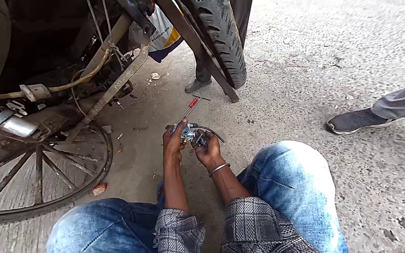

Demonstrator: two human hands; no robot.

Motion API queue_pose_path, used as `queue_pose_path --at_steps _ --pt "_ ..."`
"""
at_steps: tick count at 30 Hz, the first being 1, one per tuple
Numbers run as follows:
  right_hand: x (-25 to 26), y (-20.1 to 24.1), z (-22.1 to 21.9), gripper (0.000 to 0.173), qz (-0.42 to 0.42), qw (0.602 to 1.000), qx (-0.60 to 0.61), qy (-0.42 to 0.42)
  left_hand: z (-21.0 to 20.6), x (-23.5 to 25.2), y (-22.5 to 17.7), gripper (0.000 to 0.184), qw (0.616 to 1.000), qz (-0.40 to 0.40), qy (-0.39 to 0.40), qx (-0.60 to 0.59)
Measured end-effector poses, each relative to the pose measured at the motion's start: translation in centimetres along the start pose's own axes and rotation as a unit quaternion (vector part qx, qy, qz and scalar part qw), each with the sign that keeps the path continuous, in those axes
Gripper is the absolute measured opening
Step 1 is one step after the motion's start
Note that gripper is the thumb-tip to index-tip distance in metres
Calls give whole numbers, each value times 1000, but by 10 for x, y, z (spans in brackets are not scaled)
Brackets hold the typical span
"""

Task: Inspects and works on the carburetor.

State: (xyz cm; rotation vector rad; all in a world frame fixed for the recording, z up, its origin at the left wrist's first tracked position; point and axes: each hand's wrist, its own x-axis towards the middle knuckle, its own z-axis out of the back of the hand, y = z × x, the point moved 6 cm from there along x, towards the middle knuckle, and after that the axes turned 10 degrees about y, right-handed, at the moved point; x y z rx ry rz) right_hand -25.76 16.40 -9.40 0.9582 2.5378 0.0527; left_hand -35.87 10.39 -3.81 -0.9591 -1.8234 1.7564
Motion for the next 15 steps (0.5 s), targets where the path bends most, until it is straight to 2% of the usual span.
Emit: queue_pose_path --at_steps 2,4,6,8,11,15 --pt "0 1 3 32 -3 1000 -18 -5 3 5 9 30 996 -18 8 -90" --pt "0 3 7 28 -3 999 -50 -12 4 8 22 35 973 -29 26 -226" --pt "2 6 12 22 -3 995 -91 -32 2 10 41 49 925 -40 21 -377" --pt "3 8 19 19 -6 988 -147 -49 2 11 66 56 876 -49 -13 -480" --pt "5 9 25 13 -44 963 -262 -44 0 12 104 65 816 -47 -59 -574" --pt "8 5 29 16 -117 917 -379 -37 -12 6 127 79 786 -18 -90 -611"
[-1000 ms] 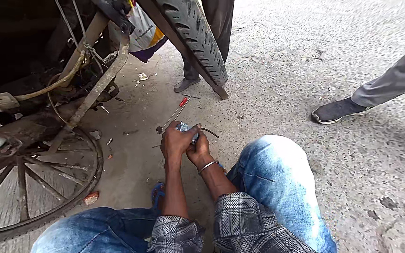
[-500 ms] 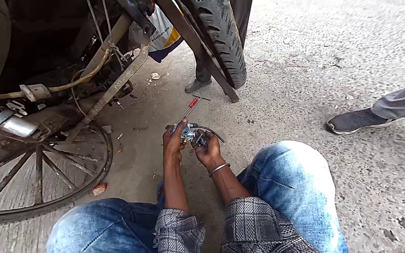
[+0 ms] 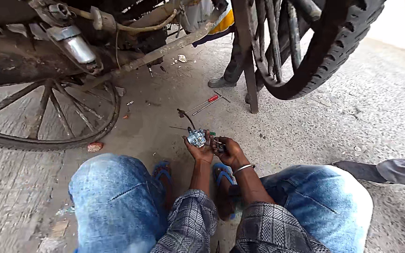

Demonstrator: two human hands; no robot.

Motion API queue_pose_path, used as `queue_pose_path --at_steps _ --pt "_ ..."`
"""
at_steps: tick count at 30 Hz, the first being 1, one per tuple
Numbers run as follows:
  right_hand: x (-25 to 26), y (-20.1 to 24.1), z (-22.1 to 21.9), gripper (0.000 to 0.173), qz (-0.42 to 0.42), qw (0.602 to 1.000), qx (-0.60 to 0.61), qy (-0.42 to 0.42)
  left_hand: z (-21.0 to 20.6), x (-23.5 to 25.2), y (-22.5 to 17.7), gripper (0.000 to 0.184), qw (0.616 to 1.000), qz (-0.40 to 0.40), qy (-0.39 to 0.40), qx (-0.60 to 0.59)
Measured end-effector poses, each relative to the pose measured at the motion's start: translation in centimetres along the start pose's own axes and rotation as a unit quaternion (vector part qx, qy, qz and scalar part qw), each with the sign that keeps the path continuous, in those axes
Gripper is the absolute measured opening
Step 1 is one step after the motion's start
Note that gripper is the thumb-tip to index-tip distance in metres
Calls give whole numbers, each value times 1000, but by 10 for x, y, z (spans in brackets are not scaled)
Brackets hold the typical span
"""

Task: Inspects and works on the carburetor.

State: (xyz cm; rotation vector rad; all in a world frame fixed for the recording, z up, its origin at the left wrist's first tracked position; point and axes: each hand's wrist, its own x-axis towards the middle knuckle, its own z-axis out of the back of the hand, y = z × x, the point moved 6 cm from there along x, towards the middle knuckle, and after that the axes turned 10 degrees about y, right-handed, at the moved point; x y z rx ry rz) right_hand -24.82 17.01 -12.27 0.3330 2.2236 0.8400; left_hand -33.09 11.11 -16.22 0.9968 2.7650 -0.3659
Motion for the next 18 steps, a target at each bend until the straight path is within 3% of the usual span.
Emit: queue_pose_path --at_steps 5,11,18 --pt "3 -3 3 47 -38 999 -4 -3 8 -1 10 81 995 -7 -33 -89" --pt "-4 1 0 23 -12 1000 24 -3 9 2 10 79 994 -7 -46 -94" --pt "-7 5 -2 31 37 997 64 31 9 5 6 83 996 -7 -6 -86"
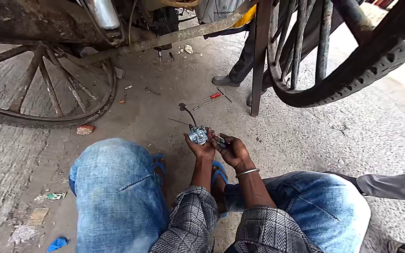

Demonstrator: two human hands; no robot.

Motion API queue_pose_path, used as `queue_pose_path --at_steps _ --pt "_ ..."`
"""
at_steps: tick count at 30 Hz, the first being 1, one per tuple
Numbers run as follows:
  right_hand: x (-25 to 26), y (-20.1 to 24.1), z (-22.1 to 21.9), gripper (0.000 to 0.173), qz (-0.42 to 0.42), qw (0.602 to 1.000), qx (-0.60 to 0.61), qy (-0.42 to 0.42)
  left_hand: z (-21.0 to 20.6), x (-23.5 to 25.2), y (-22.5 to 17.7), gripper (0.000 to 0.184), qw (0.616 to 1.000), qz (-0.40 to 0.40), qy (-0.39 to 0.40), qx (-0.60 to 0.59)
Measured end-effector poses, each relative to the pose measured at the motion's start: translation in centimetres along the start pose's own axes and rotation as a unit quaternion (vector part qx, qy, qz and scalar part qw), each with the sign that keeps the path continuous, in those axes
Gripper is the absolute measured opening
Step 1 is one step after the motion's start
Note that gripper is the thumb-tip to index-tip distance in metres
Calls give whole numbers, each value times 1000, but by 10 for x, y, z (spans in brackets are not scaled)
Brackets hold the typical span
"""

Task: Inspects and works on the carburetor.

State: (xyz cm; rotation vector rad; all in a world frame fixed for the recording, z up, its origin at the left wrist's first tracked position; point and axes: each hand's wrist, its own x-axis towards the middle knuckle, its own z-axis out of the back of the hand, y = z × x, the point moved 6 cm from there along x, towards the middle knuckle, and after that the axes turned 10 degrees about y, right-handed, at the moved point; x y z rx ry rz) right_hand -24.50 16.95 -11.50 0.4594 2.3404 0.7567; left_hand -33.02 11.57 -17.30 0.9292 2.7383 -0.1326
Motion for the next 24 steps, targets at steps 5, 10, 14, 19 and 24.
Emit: queue_pose_path --at_steps 5,10,14,19,24 --pt "-3 2 0 26 33 998 57 -19 -1 -1 -21 74 998 -41 -31 -20" --pt "-2 7 -1 18 36 999 21 -10 -12 2 -58 74 997 -82 -4 12" --pt "-19 27 -36 14 -27 993 -108 47 -31 -1 -76 75 994 -104 34 26" --pt "-89 59 -100 21 -98 933 -279 203 -53 -3 -81 77 991 -113 60 45" --pt "-207 90 -137 21 -79 883 -436 154 -89 -14 -65 71 989 -63 81 106"
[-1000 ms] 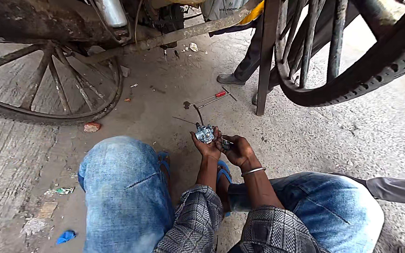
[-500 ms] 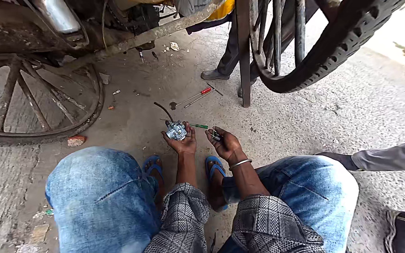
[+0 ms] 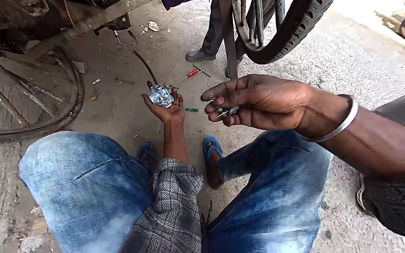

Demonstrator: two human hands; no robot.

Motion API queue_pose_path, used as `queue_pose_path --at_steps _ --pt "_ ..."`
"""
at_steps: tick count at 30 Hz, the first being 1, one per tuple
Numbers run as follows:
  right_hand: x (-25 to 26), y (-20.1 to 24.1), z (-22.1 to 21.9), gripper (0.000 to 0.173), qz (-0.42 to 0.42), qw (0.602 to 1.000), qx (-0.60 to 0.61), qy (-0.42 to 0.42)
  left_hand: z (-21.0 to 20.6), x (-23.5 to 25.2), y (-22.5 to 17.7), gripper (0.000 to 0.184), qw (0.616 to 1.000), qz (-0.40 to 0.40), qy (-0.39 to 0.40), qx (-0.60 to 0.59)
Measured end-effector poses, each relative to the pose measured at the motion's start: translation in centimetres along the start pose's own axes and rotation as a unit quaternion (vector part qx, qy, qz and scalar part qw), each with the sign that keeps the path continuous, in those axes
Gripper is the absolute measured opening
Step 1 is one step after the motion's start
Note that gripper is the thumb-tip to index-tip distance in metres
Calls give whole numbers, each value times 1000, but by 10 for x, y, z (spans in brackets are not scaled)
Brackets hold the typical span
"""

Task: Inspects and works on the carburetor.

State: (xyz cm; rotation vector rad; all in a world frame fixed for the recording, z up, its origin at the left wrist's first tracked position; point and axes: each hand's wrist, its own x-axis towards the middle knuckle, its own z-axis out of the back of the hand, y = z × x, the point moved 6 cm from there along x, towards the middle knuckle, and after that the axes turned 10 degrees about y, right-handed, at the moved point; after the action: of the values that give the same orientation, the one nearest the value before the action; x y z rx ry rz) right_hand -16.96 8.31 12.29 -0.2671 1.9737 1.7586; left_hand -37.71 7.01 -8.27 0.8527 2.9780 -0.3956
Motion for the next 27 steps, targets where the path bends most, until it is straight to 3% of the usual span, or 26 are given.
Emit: queue_pose_path --at_steps 5,8,11,13,15,18,21,24,27 --pt "-62 -2 -15 24 66 963 -213 150 -39 16 -2 69 989 70 42 123" --pt "-98 -63 -47 21 23 950 -244 191 -47 19 -13 68 970 96 72 212" --pt "-118 -142 -66 21 -63 923 -282 253 -46 12 -10 68 974 85 79 195" --pt "-125 -180 -71 23 -35 902 -363 231 -35 5 1 70 986 77 67 129" --pt "-131 -204 -77 23 59 870 -455 181 -27 2 8 70 991 80 62 88" --pt "-146 -228 -97 26 202 770 -600 85 -18 -1 15 69 990 90 46 96" --pt "-154 -235 -108 26 252 701 -666 40 -17 0 21 69 990 93 44 94" --pt "-151 -229 -104 26 259 691 -674 31 -15 -1 22 67 991 95 33 88" --pt "-147 -221 -93 27 239 728 -641 45 -12 0 19 67 989 96 33 103"
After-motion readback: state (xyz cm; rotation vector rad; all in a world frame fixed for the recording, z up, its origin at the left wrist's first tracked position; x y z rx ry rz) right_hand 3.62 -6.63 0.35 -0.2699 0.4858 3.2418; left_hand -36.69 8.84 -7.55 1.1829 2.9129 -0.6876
